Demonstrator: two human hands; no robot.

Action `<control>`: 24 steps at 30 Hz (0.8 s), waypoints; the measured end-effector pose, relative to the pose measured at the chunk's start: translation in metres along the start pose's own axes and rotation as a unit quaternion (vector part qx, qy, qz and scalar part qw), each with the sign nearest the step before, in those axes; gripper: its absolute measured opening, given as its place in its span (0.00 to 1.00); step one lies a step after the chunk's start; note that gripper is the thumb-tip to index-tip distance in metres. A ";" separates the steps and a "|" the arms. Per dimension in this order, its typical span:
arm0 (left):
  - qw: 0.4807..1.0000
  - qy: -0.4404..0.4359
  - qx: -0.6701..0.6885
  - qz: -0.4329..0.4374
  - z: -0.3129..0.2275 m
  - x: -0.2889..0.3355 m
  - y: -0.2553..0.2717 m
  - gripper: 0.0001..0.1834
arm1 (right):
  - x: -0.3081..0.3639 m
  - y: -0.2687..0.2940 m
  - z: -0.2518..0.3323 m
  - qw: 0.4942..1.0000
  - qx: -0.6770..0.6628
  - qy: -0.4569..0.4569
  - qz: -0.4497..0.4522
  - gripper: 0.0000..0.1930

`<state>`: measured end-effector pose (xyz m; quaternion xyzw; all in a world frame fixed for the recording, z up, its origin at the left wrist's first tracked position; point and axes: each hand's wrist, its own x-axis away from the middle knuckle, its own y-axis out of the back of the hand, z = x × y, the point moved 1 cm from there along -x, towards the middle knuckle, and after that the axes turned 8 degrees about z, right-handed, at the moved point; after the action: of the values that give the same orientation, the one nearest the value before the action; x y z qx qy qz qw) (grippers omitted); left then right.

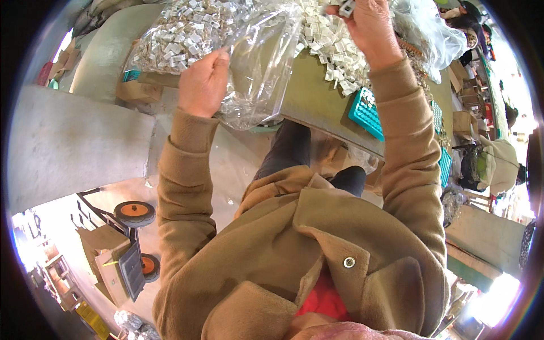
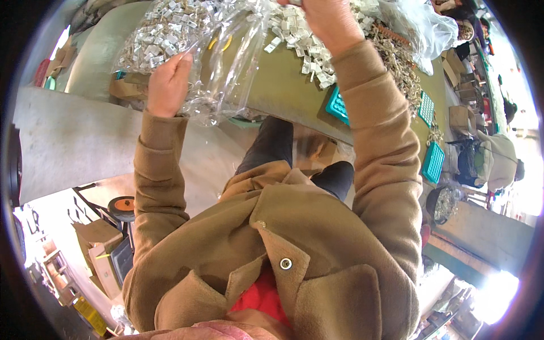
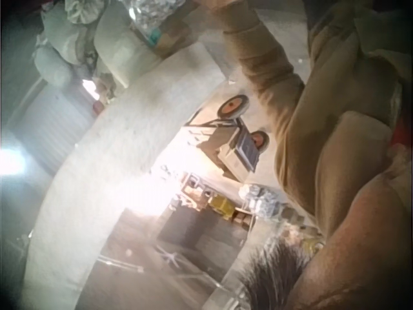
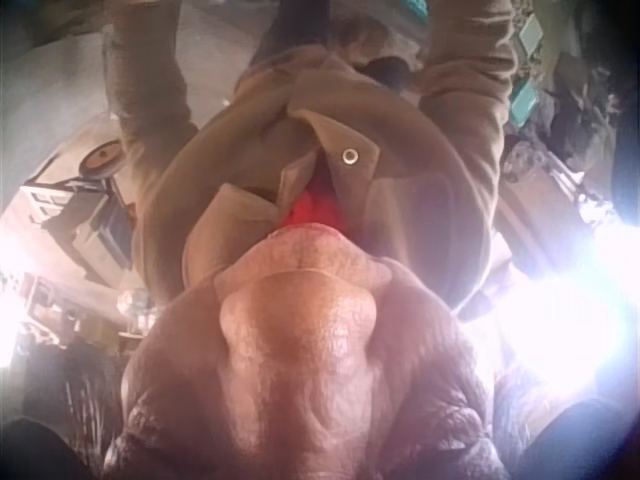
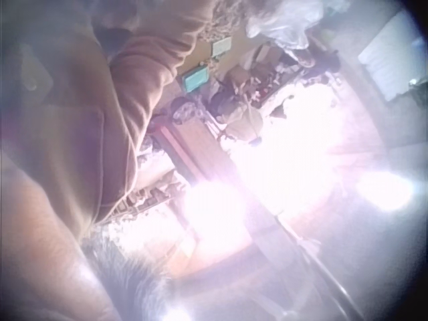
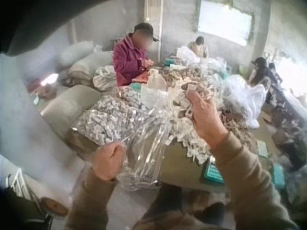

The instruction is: The person assembles small white plastic electrical components by inserting metal pins and securing them with a red-handled tool. They repeatedly pick up components, insert pins, and use the tool to fasten them, then place the finished units into a clear plastic bag.

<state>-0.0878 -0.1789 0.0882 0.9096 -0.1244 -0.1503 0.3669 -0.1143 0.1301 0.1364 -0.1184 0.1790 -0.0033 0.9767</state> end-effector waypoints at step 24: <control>0.941 -0.110 0.321 0.000 -0.041 -0.022 -0.045 0.19 | 0.024 -0.054 -0.089 0.807 0.543 -0.030 0.230 0.18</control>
<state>-0.0878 -0.1140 0.0889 0.9569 -0.2058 -0.2009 0.0397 -0.1209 0.0558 0.0595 0.4753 0.1409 0.1280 0.8590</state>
